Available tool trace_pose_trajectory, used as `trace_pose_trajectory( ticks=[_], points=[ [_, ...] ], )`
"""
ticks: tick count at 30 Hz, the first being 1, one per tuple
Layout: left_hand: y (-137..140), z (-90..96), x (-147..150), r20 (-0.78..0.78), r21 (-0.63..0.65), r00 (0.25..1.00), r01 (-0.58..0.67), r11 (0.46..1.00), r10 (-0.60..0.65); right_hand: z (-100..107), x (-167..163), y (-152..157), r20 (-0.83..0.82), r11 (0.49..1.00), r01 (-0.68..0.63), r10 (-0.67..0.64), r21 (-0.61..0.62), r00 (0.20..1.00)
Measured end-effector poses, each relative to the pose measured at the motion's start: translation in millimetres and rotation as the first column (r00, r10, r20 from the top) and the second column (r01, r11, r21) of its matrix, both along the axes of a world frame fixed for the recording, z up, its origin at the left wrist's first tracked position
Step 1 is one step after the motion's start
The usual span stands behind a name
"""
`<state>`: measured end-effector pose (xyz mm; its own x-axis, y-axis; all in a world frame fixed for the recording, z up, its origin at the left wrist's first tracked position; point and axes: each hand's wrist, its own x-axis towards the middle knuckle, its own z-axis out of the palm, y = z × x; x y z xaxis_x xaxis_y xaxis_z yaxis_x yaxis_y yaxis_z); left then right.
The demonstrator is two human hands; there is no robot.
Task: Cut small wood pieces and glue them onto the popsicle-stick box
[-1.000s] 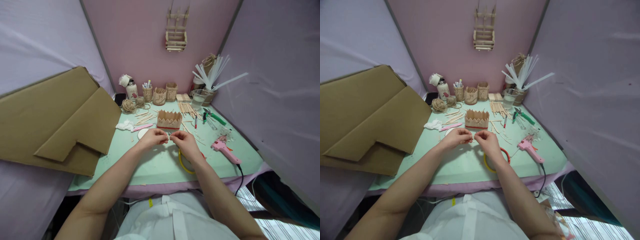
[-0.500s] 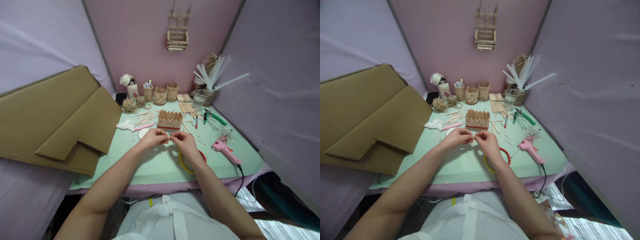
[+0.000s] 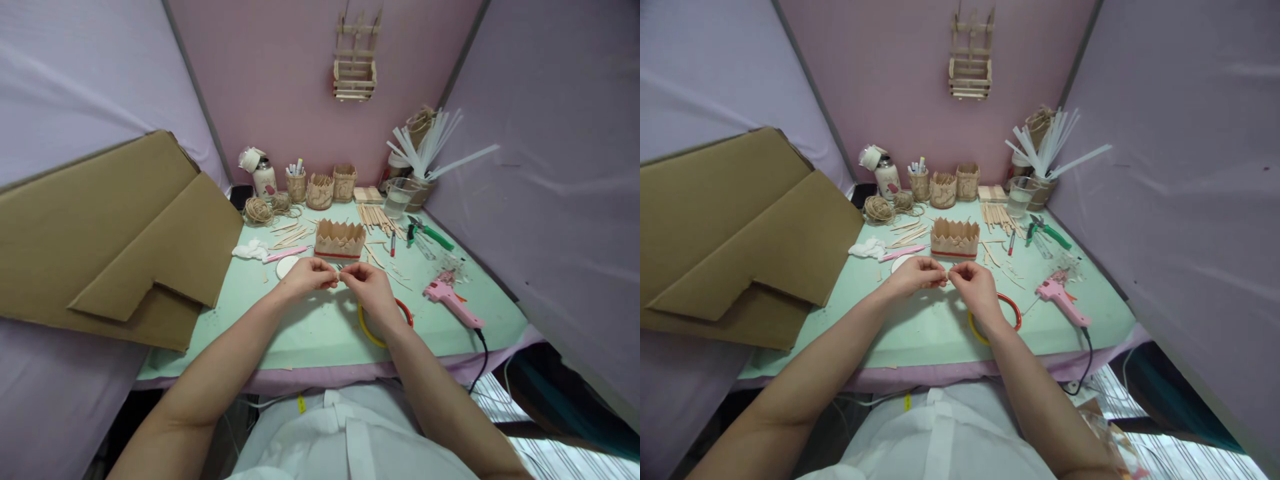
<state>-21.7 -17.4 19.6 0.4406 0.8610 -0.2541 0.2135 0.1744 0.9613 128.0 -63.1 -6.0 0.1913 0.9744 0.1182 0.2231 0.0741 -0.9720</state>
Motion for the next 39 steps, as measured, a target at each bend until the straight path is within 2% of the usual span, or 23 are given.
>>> trace_pose_trajectory(
  ticks=[13,22,29,34,39],
  points=[
    [-4.0,2.7,1.7,-0.033,0.028,0.999,-0.009,1.000,0.010,-1.1,-0.7,0.8,-0.019,1.000,-0.002,0.002,-0.024,1.000],
    [1.7,-5.2,0.2,0.064,-0.051,0.996,-0.056,0.997,0.060,0.5,5.8,-3.5,-0.027,0.999,-0.027,0.026,-0.024,0.999],
    [-2.2,-2.5,2.6,0.108,-0.079,0.994,-0.009,0.997,0.018,-1.6,6.0,-3.9,-0.012,1.000,-0.020,0.020,-0.022,1.000],
    [-3.4,0.1,0.9,0.087,-0.052,0.995,0.043,0.998,-0.039,-2.1,7.9,-4.6,-0.014,1.000,-0.004,0.004,-0.028,1.000],
    [-3.3,1.0,-0.3,-0.013,0.056,0.998,0.065,0.996,-0.064,-0.4,5.6,-6.4,-0.034,0.999,-0.013,0.012,-0.037,0.999]
  ],
)
